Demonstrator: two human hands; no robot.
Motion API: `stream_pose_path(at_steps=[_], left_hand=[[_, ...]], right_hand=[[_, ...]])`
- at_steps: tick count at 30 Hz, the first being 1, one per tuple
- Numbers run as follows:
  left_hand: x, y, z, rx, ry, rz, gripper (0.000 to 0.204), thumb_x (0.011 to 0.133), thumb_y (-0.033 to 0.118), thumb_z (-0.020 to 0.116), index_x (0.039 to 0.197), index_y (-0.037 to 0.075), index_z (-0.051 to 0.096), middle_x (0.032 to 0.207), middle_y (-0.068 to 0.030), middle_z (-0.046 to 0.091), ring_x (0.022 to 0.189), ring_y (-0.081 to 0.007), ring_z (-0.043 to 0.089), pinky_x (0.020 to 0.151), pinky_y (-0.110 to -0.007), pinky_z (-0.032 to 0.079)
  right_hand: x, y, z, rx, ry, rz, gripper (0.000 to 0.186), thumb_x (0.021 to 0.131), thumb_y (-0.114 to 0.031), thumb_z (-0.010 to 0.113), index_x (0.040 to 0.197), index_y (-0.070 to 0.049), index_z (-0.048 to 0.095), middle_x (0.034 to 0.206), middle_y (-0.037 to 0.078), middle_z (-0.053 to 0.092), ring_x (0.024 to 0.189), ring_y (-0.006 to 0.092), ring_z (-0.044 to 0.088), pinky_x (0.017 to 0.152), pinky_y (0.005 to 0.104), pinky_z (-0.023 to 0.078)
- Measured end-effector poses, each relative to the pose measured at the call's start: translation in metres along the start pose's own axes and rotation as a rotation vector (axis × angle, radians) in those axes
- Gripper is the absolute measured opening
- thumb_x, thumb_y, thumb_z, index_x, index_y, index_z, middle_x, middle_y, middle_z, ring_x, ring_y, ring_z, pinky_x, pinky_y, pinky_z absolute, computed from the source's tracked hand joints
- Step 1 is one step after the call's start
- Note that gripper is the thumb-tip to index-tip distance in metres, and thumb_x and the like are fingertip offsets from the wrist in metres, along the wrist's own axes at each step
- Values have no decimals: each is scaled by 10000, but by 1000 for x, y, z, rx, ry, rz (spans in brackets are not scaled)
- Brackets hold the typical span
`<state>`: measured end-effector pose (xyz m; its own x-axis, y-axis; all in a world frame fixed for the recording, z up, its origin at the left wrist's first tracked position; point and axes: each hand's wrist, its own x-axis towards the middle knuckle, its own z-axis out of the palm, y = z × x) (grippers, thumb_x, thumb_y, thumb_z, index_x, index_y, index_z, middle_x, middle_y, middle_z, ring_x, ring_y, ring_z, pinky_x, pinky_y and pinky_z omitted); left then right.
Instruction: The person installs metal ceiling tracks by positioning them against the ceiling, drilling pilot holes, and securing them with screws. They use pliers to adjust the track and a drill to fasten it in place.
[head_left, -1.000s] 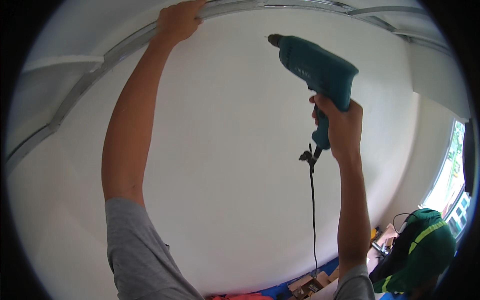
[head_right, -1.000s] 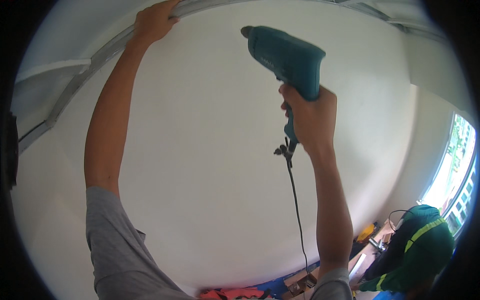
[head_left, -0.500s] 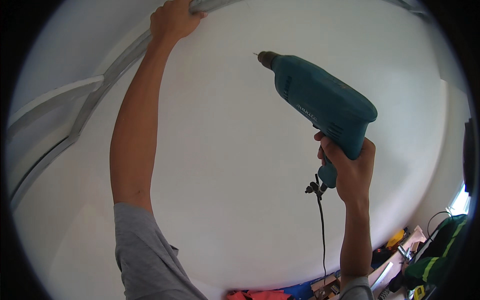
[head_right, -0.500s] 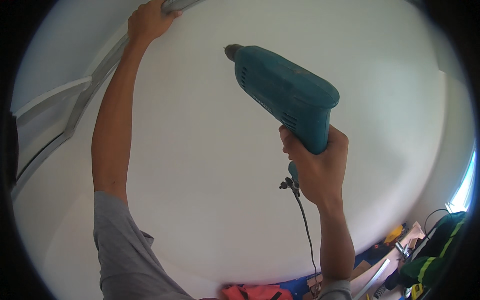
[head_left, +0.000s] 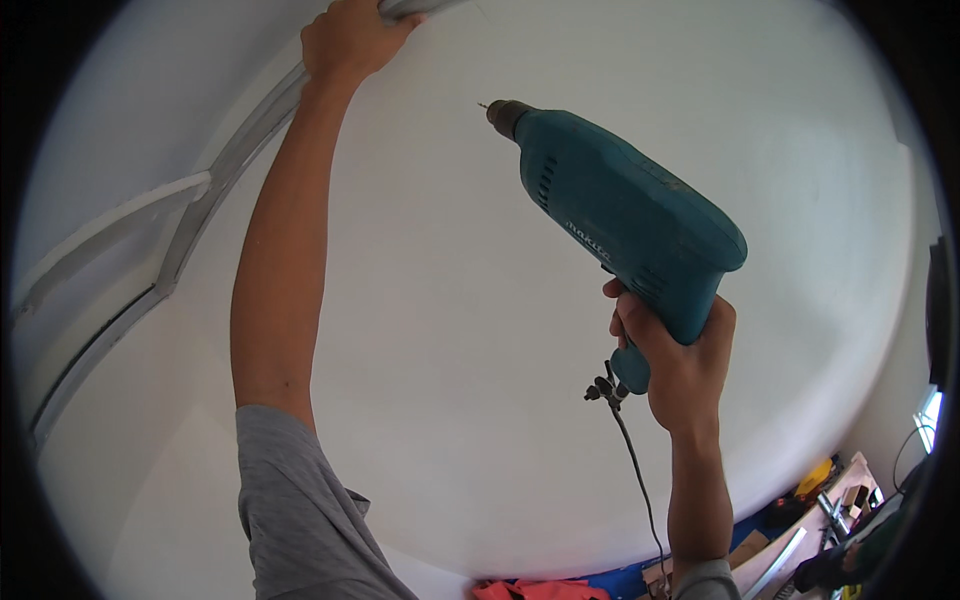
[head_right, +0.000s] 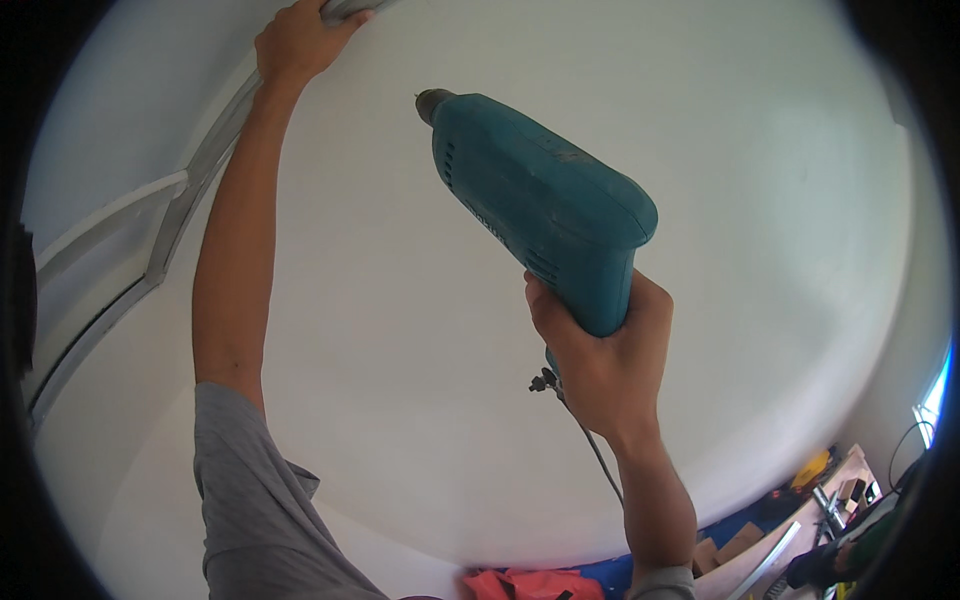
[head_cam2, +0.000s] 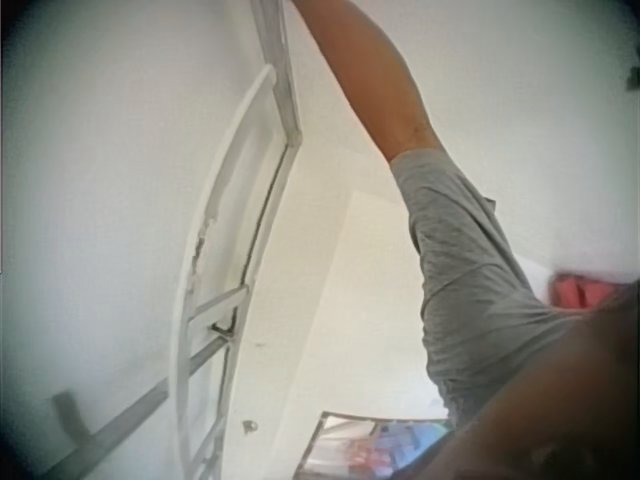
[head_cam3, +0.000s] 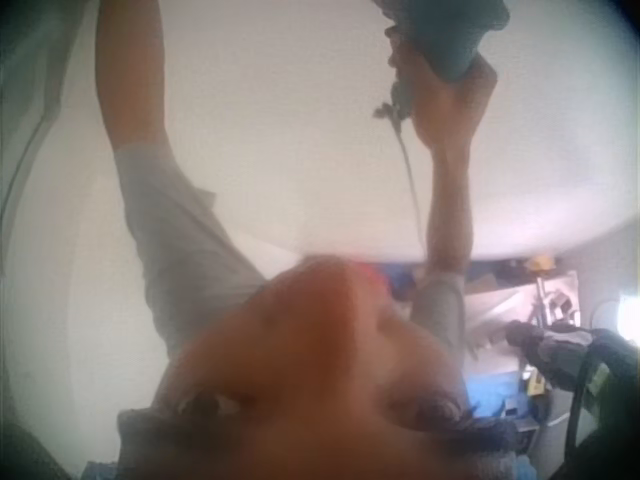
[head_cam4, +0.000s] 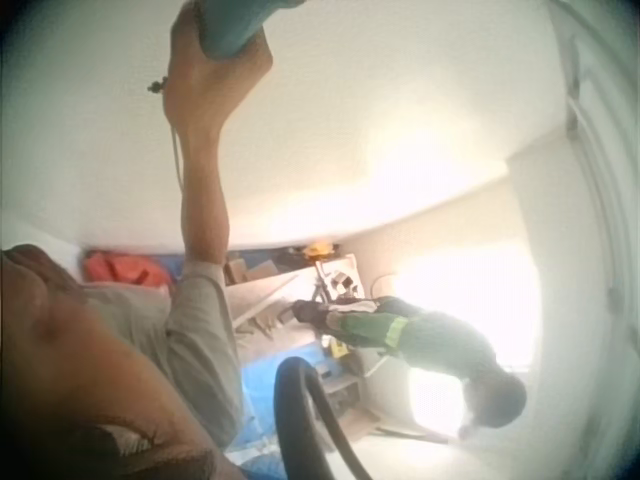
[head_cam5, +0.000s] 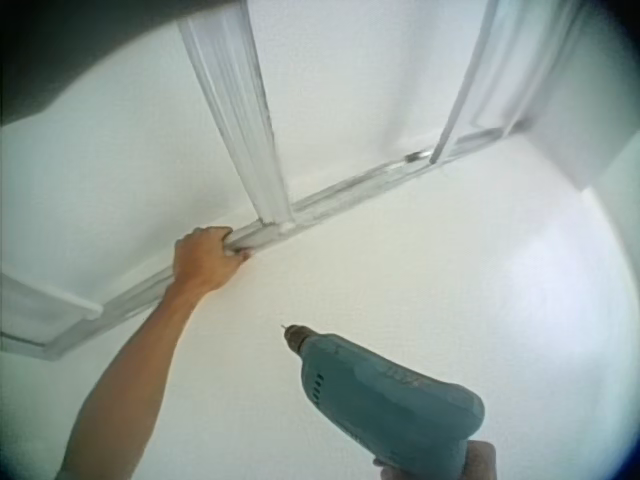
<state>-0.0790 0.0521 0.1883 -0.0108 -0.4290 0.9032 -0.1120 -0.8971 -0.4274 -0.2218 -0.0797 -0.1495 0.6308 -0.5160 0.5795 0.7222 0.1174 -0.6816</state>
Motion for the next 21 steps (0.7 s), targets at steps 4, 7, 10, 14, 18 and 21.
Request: stream_pose_path(at_steps=[4,7,10,14,18,21], left_hand=[[19,-4,-4,-35,11,-28,536,809,479,815,1097,32,751,1045,-198,753,999,-356,715,872,-471,559],[29,-9,-6,-17,42,-55,556,810,472,818,1109,9,746,1044,-212,750,1004,-360,714,880,-464,558],[37,-9,-9,-2,49,6,578,814,470,818,1128,-9,741,1045,-219,750,991,-357,719,885,-455,559],[49,-3,-15,-59,-86,27,610,811,494,817,1131,-20,746,1046,-216,754,968,-344,727,886,-440,566],[55,6,-18,-106,-87,-22,612,804,518,815,1091,-20,762,1036,-214,758,945,-344,732,857,-436,573],[56,9,-19,-29,68,25,600,809,526,809,1063,-16,768,1026,-210,761,931,-348,734,836,-445,571]], right_hand=[[0,-5,1,29,28,3,167,842,-90,697,913,61,713,779,90,701,649,121,611,607,284,480],[0,-9,0,108,46,7,156,842,-81,703,907,58,730,759,67,708,665,104,611,629,282,482],[1,-11,-3,154,53,32,162,842,-70,698,922,68,727,795,83,722,687,111,627,645,286,497],[3,-14,-5,162,41,40,164,844,-63,695,928,77,720,806,89,723,689,114,631,648,281,501],[4,-18,-4,156,30,43,160,845,-62,700,935,68,720,807,88,722,681,113,628,634,278,500],[4,-22,-2,142,22,30,152,845,-55,700,940,61,722,809,85,722,679,112,628,629,277,503]])
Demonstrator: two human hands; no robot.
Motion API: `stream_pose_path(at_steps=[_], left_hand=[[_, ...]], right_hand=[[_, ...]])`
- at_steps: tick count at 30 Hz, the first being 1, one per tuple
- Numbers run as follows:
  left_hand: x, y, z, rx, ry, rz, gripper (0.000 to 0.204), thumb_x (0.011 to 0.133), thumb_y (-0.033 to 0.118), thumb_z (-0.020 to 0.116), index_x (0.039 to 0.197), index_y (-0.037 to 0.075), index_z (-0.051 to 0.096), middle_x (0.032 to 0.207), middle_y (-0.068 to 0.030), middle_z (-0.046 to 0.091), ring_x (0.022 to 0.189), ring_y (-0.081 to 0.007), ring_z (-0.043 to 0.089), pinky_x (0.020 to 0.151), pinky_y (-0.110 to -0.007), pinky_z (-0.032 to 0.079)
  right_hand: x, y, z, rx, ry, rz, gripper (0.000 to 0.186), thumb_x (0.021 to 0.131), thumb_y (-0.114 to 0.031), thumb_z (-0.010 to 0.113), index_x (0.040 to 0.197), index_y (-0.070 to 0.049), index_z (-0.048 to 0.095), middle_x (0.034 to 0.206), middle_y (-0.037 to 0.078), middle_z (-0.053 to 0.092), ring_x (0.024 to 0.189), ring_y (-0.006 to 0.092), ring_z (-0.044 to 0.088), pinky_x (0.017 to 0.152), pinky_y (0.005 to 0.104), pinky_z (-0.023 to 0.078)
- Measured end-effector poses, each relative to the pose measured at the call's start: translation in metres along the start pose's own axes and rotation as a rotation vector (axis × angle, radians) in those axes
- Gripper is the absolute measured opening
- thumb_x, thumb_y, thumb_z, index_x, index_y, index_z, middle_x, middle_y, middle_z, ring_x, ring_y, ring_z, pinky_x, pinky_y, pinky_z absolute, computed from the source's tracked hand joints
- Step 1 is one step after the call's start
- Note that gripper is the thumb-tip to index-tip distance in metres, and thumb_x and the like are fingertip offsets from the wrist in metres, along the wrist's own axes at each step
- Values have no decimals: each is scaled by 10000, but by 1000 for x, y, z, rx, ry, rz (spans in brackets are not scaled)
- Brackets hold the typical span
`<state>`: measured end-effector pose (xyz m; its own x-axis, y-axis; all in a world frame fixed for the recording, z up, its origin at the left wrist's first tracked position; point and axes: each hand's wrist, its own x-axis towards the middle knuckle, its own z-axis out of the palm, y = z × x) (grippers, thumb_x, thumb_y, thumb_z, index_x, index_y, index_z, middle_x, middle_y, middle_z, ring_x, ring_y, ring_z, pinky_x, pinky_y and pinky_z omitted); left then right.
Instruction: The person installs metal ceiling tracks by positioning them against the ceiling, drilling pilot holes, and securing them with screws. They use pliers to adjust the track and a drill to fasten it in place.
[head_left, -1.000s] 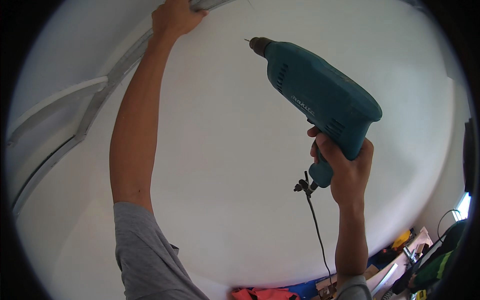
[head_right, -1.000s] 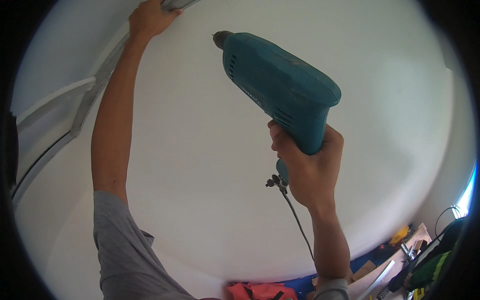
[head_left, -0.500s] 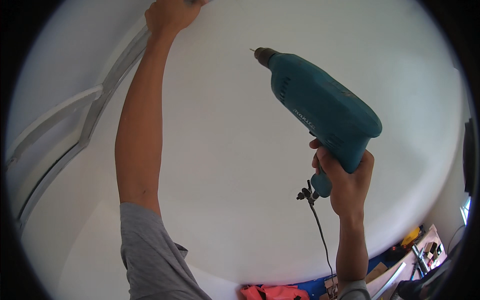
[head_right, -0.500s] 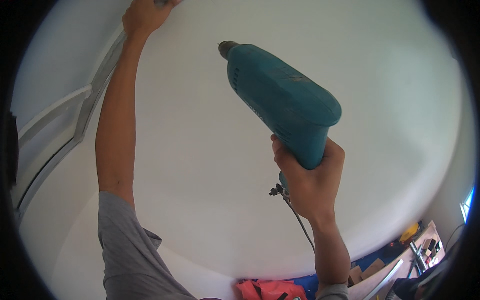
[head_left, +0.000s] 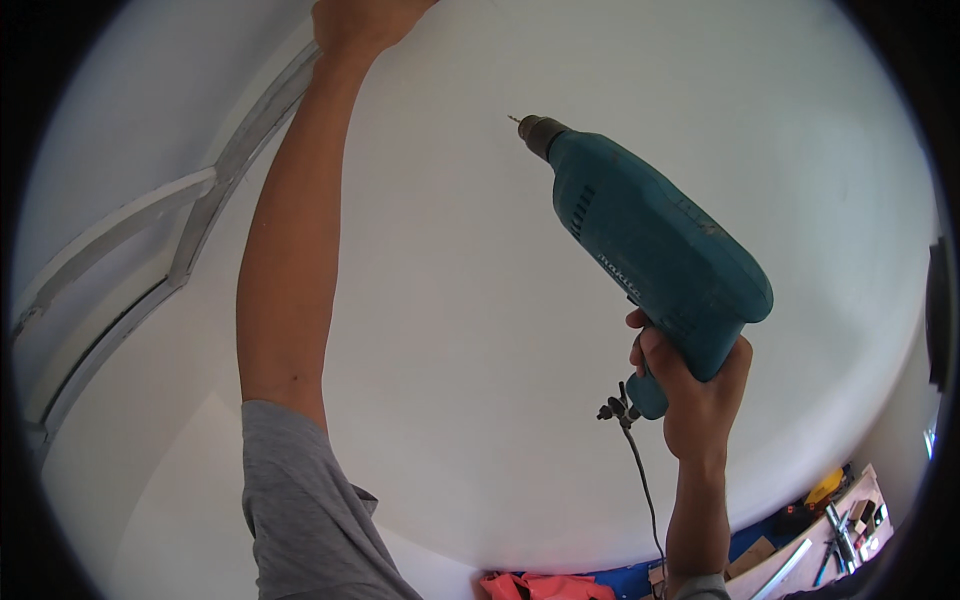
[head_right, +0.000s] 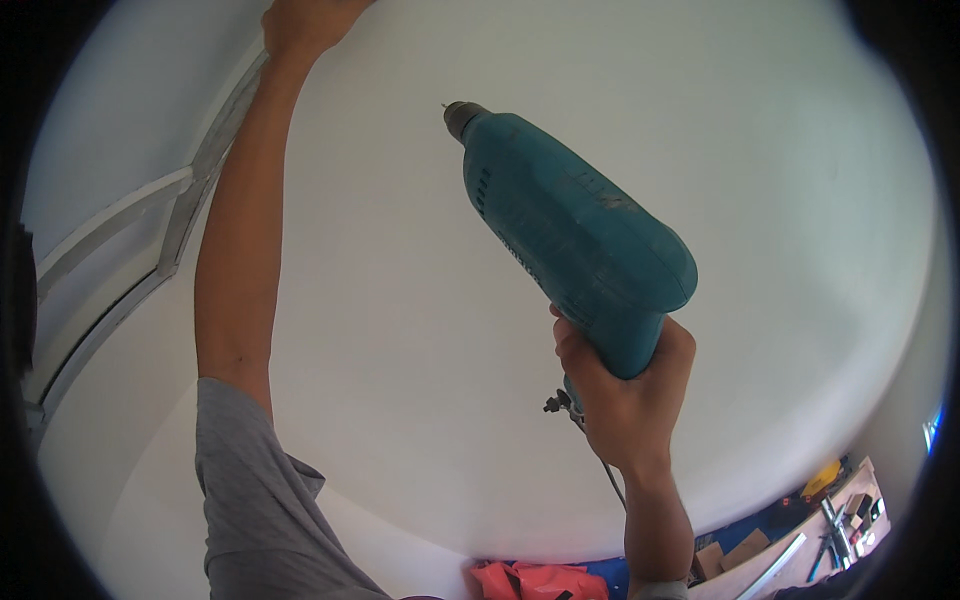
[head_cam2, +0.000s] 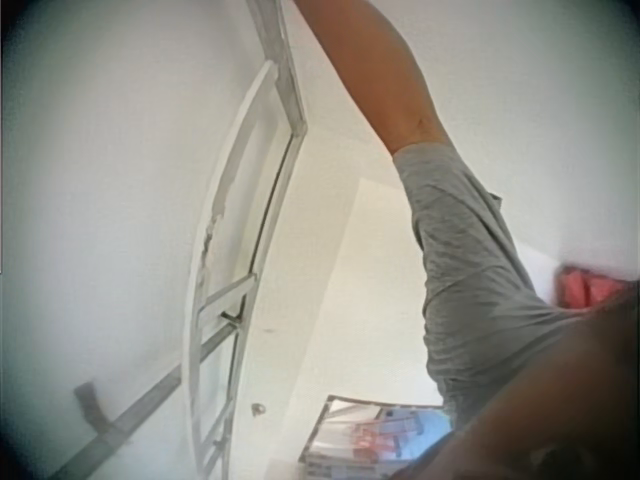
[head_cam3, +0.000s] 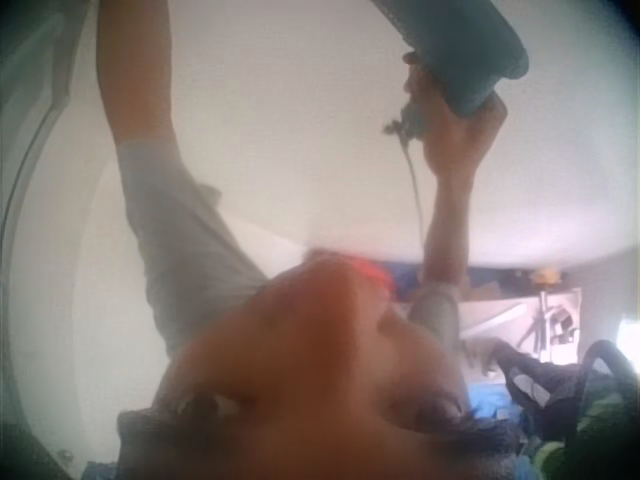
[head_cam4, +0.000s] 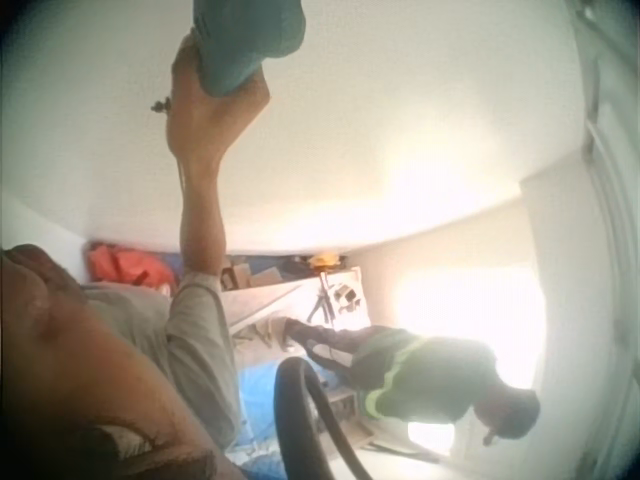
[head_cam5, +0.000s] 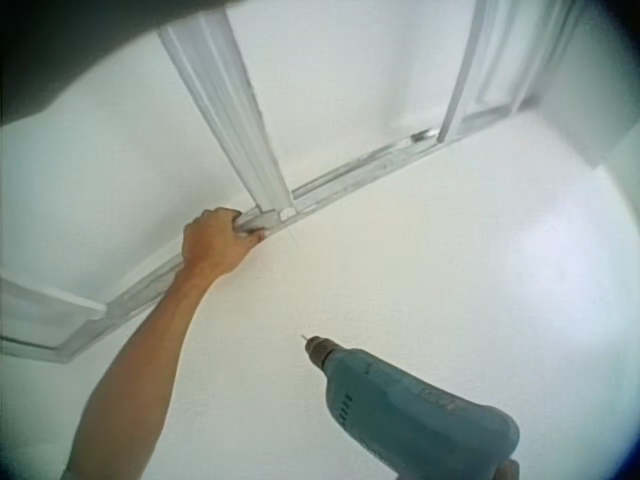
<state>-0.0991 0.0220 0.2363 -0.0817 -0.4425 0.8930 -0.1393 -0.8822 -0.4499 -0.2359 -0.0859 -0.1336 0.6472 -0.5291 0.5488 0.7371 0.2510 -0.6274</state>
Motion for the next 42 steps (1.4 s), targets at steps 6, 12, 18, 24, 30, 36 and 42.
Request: stream_pose_path(at_steps=[6,12,18,24,30,36,42], left_hand=[[8,2,-7,24,-50,-23,609,822,538,793,1055,-24,763,1002,-216,760,935,-360,732,833,-454,570],[13,6,0,70,-38,-50,630,823,539,791,1128,-10,745,1066,-211,753,999,-359,722,879,-445,562],[30,0,15,8,3,19,648,796,535,809,1166,8,735,1173,-199,730,1086,-350,697,935,-436,552],[58,5,10,17,-34,6,592,784,473,824,1167,30,742,1198,-227,714,1113,-357,688,954,-440,547],[93,19,-2,-158,-11,-17,523,770,404,842,1103,10,756,1020,-238,752,969,-382,729,845,-430,568],[118,-7,-19,-299,-14,199,441,779,274,863,1049,-52,741,951,-211,765,881,-284,745,782,-378,569],[121,-31,-19,-381,-83,119,409,858,298,829,1024,-65,736,889,-157,758,815,-209,704,737,-355,555]], right_hand=[[1,-1,0,33,-5,8,143,846,-43,699,942,61,719,828,91,731,690,115,633,631,273,505],[4,-3,-1,59,-5,19,146,844,-42,700,941,66,717,837,99,734,698,117,634,632,273,504],[5,-6,-3,45,-23,86,190,834,-44,685,984,72,699,823,103,712,669,125,627,607,278,499],[13,-11,-12,47,-72,237,307,800,-8,634,1087,99,641,896,176,702,667,162,637,603,288,513],[25,-7,-20,269,-22,221,43,794,25,674,824,38,645,636,20,618,534,87,561,501,259,438],[29,-9,-18,340,-92,308,99,768,38,661,867,46,665,684,48,648,582,107,591,547,265,474],[27,0,-17,491,-141,363,331,748,39,656,1076,82,644,798,124,692,683,161,642,617,309,528]])
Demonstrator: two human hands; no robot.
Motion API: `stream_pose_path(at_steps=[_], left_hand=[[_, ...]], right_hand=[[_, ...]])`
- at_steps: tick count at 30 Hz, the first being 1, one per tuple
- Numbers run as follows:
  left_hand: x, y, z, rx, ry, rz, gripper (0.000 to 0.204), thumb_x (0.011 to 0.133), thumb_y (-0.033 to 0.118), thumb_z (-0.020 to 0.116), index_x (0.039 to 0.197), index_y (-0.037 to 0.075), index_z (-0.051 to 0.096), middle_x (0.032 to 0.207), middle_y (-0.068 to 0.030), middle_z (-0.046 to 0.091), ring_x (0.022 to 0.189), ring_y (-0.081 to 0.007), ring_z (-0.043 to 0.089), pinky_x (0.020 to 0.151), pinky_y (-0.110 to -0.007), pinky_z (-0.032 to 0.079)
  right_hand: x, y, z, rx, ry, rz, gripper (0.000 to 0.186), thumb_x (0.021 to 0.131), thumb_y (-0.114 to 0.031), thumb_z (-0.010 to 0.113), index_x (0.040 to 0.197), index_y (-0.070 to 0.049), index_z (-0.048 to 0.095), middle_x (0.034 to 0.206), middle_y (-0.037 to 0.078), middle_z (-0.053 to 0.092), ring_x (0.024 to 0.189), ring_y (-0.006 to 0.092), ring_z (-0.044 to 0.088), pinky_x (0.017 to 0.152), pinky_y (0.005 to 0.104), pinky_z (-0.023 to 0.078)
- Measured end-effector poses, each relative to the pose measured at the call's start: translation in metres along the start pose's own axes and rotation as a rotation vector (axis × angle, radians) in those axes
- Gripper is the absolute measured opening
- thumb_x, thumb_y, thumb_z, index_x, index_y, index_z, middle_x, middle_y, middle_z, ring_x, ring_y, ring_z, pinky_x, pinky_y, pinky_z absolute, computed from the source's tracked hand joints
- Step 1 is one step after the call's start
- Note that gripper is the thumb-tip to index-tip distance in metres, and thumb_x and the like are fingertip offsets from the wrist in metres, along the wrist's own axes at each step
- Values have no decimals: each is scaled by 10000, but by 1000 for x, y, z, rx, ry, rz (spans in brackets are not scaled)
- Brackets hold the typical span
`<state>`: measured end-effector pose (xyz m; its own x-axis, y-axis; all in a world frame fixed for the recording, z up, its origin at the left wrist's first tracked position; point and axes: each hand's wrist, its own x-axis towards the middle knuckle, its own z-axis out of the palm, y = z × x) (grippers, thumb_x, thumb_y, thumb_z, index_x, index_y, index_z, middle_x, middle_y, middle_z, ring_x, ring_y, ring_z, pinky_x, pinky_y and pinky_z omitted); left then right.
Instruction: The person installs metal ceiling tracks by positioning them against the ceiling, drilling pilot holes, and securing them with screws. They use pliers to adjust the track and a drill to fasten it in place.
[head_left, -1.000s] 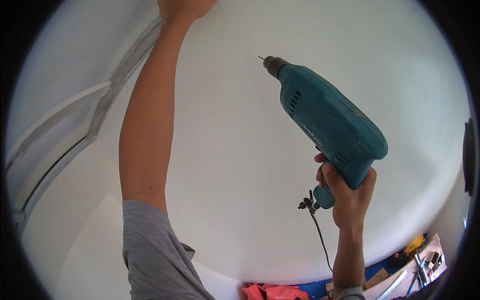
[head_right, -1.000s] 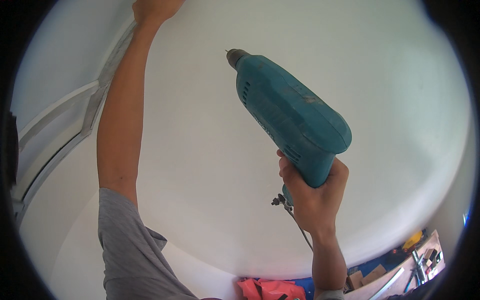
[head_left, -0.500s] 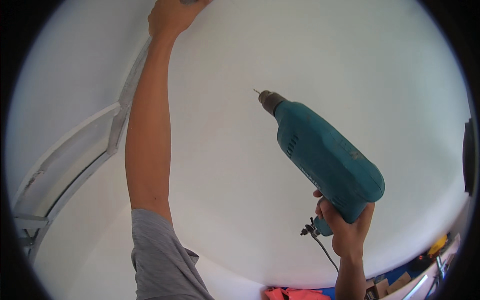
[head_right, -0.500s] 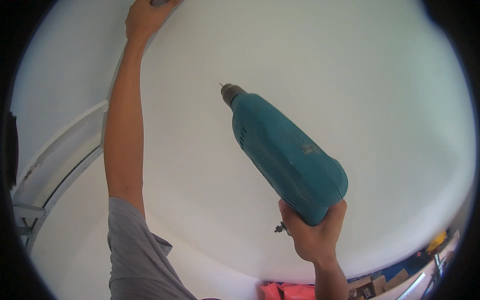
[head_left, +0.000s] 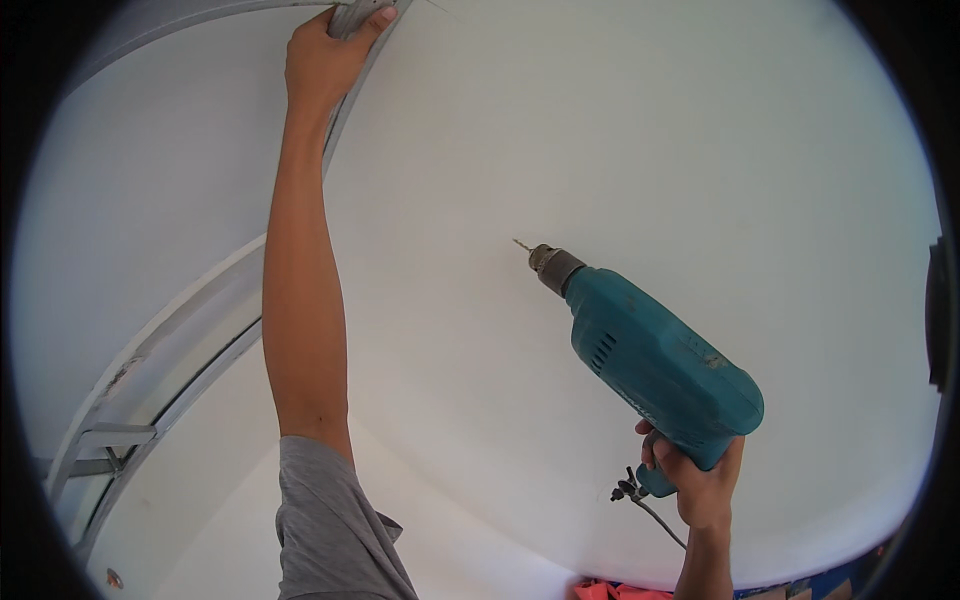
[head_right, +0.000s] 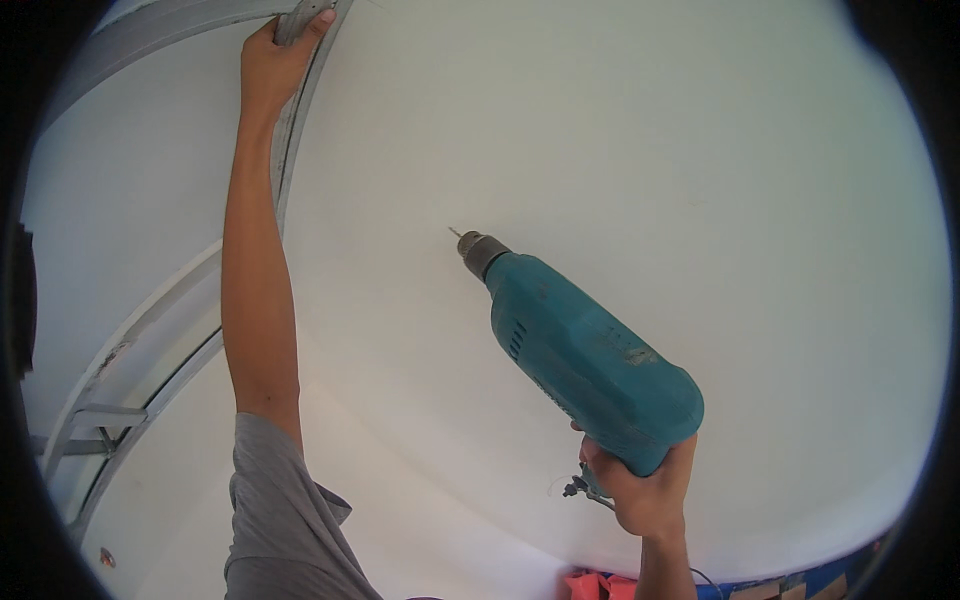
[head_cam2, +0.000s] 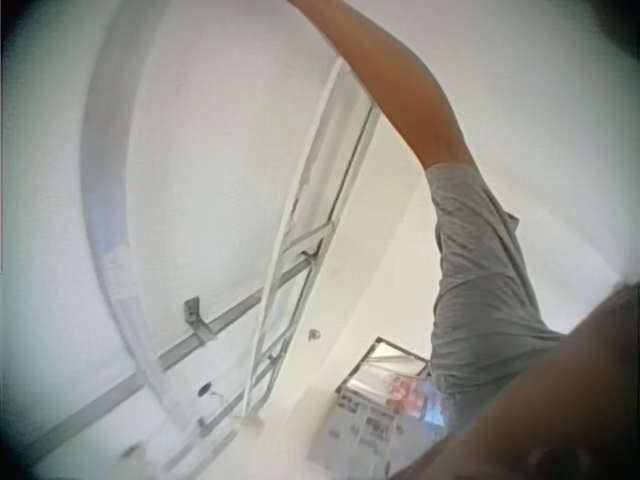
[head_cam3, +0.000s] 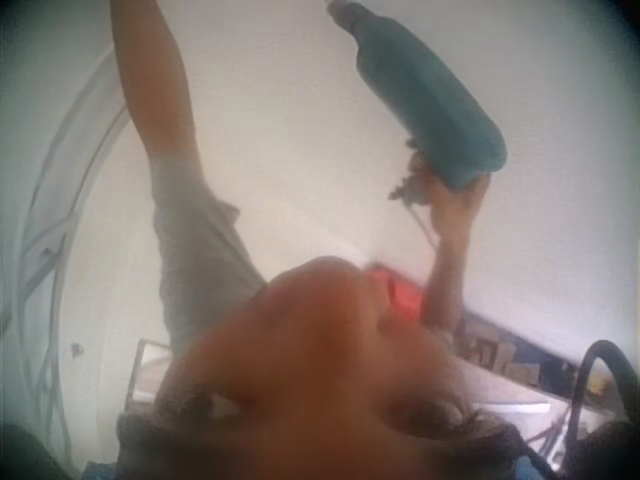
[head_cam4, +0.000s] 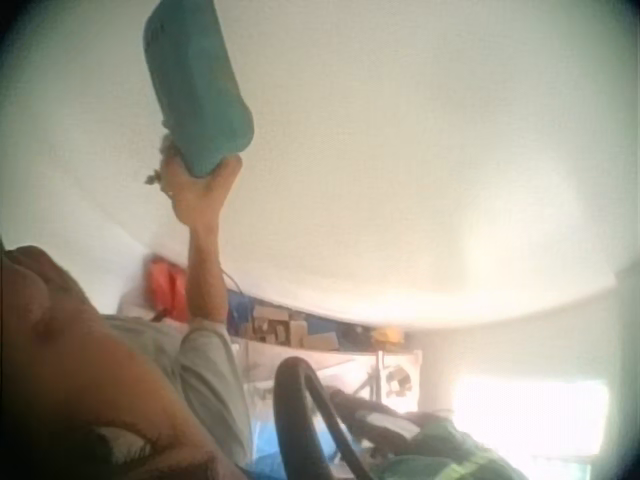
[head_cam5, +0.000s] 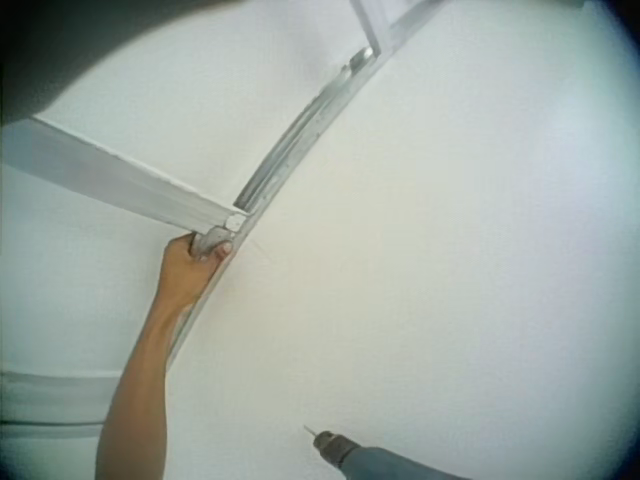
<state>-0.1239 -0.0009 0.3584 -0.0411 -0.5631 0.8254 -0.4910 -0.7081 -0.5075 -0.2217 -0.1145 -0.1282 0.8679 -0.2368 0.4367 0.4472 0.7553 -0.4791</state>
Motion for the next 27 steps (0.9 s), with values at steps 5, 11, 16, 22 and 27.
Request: stream_pose_path(at_steps=[5,11,16,22,27], left_hand=[[-7,8,16,114,21,37,445,869,336,820,1036,-67,733,914,-185,761,827,-232,719,735,-368,554],[-15,24,22,81,66,99,498,849,378,824,1031,-76,731,922,-226,756,845,-286,733,761,-393,561],[-20,32,17,162,-6,-47,517,831,351,838,1055,-98,712,965,-237,750,896,-311,726,811,-406,559],[-9,27,1,26,-112,214,511,803,184,809,1196,-103,654,1113,-261,723,1051,-344,702,912,-392,539],[-10,24,-17,178,-205,220,445,806,144,775,1171,-88,670,1082,-255,736,1021,-343,714,898,-395,548]], right_hand=[[14,17,-26,152,-139,69,469,748,-7,687,1191,110,588,902,196,704,677,219,653,610,336,540],[17,34,-40,193,-224,95,498,759,-74,728,1198,114,589,928,242,703,670,236,657,582,355,525],[19,45,-41,152,-276,57,557,784,-213,812,1190,99,592,916,232,702,630,231,641,565,346,507],[22,54,-50,229,-221,-1,602,807,-256,815,1238,81,563,927,205,694,616,228,626,559,341,498],[15,58,-54,223,-138,-27,630,821,-289,809,1263,74,545,950,205,693,628,236,639,565,339,510]])
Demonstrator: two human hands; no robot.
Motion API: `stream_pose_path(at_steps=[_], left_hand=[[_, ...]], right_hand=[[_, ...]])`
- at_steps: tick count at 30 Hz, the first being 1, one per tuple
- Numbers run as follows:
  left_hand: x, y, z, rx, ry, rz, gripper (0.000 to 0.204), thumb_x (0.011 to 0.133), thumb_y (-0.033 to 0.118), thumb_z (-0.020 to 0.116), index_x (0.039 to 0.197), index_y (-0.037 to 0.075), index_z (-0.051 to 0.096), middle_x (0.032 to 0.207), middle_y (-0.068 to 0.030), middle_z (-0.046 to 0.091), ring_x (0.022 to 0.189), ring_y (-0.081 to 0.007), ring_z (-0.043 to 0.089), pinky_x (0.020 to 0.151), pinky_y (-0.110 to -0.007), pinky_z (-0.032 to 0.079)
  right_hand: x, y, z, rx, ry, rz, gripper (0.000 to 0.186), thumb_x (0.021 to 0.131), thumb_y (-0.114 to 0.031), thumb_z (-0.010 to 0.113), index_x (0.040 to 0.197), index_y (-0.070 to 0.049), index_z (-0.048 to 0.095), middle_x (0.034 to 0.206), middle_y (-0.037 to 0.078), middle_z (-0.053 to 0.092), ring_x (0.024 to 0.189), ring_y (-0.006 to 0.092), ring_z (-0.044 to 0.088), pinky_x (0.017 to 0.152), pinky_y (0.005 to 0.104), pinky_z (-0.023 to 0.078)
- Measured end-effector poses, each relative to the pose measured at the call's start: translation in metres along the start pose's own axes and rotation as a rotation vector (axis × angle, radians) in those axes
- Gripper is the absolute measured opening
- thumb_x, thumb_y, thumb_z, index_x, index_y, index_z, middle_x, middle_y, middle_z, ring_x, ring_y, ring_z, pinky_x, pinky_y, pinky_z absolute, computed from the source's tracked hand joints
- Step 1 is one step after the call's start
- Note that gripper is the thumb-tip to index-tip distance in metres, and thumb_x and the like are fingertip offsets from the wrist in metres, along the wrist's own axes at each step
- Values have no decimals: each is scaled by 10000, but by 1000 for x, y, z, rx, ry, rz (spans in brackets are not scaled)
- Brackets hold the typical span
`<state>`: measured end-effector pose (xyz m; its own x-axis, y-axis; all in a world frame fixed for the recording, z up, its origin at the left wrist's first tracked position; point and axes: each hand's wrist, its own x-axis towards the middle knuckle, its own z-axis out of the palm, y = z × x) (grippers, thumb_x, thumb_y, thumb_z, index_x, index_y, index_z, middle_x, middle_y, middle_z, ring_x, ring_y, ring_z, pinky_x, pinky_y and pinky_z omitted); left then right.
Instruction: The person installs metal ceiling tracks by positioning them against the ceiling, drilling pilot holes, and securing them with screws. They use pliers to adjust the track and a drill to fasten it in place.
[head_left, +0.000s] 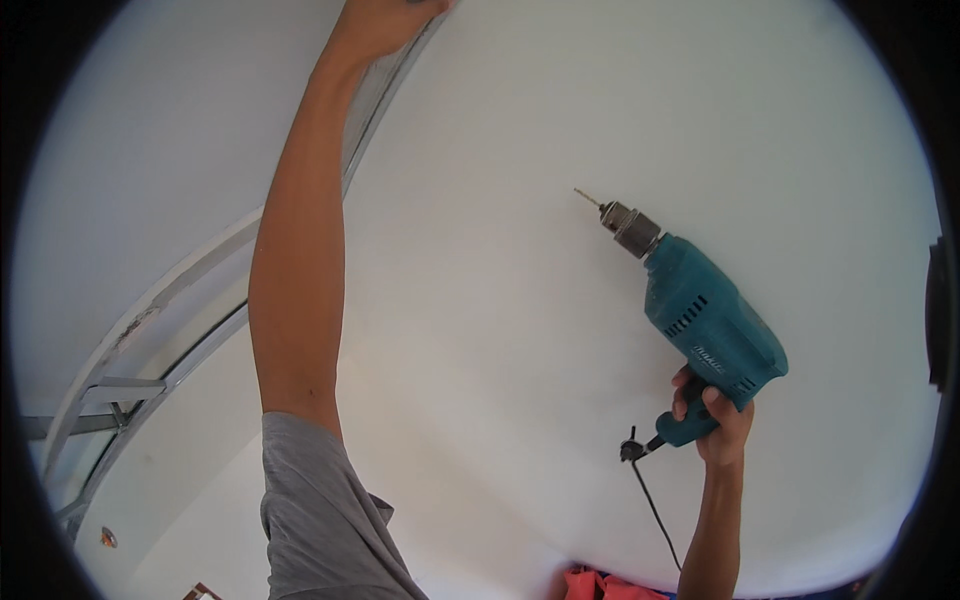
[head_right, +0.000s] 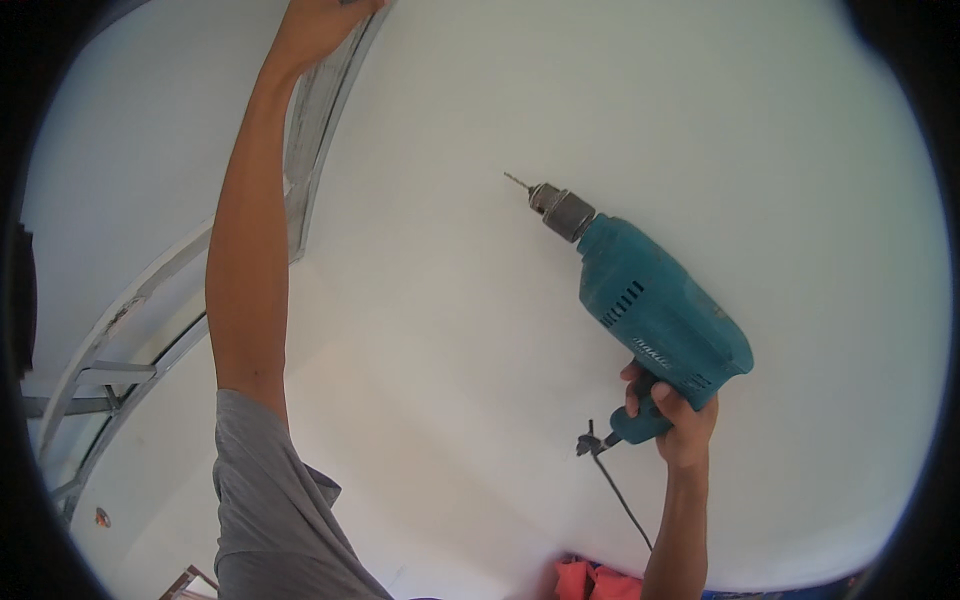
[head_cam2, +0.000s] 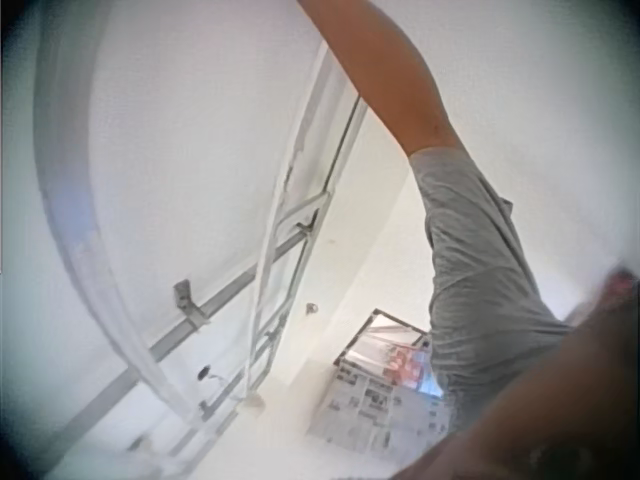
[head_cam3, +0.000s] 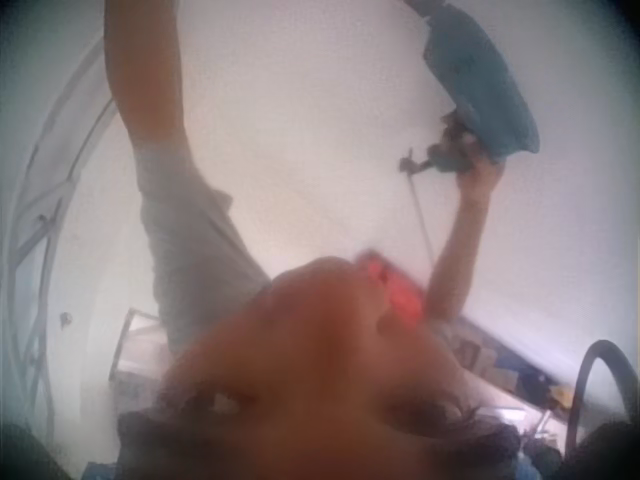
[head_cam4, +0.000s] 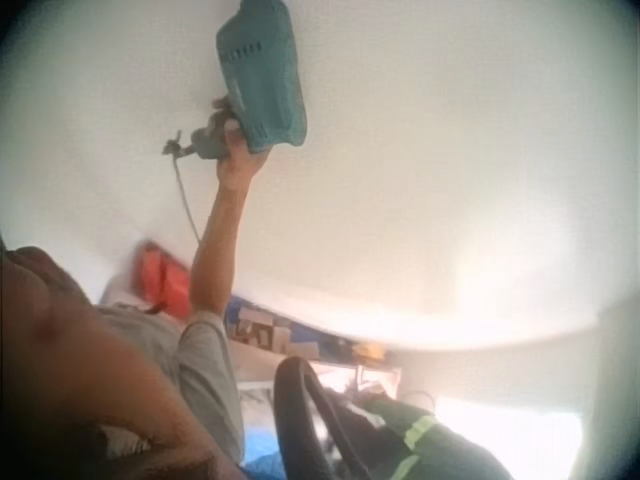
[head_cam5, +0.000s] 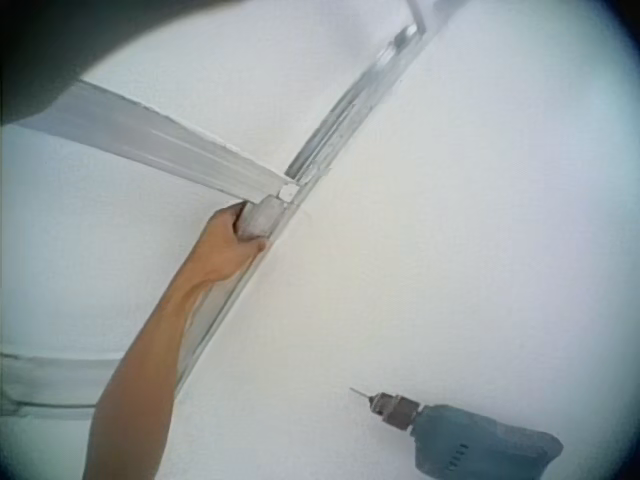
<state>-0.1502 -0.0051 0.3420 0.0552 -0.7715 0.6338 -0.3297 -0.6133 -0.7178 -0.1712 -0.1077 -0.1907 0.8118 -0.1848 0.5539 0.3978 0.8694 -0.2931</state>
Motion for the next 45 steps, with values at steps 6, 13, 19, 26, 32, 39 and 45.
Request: stream_pose_path(at_steps=[6,13,19,26,32,39,45], left_hand=[[-14,14,3,205,-34,-335,346,806,186,798,1067,-34,739,943,-226,758,885,-303,741,810,-401,560],[-17,7,10,-86,18,-39,273,824,184,809,977,-35,751,865,-181,755,808,-240,719,754,-372,555],[-16,16,14,46,17,-240,287,828,235,815,840,-42,740,719,-166,714,674,-232,682,640,-393,530],[-12,27,0,128,7,-352,438,820,349,825,733,-64,707,634,-168,673,614,-232,661,588,-406,505],[-7,23,-2,146,39,-308,491,830,401,826,707,-56,698,619,-146,658,578,-223,630,563,-397,490],[-1,22,-23,0,-111,-329,488,861,413,812,759,-55,719,669,-111,660,623,-191,626,562,-367,491],[3,20,-30,89,-86,-260,495,862,391,819,832,-91,715,733,-127,677,656,-192,633,585,-371,499]], right_hand=[[-5,1,-2,-56,36,-38,662,821,-331,823,1254,86,548,952,209,695,637,230,650,575,332,516],[-2,2,-5,-38,42,-51,680,815,-331,835,1263,88,542,952,212,699,640,228,654,575,328,513],[1,4,-7,-50,51,-61,688,812,-324,838,1272,91,537,959,214,701,636,230,654,575,327,510],[-8,0,-5,-67,40,-84,674,818,-357,833,1242,92,563,965,209,704,636,227,652,591,329,517],[-8,-3,-4,-129,81,-81,697,810,-389,847,1230,95,574,955,208,708,633,220,657,580,324,517],[-12,-7,0,-182,92,-146,675,812,-361,836,1226,104,578,950,226,710,623,225,657,547,316,513],[-17,-9,2,-201,84,-159,662,818,-329,817,1247,108,567,949,235,709,622,229,654,540,317,518]])
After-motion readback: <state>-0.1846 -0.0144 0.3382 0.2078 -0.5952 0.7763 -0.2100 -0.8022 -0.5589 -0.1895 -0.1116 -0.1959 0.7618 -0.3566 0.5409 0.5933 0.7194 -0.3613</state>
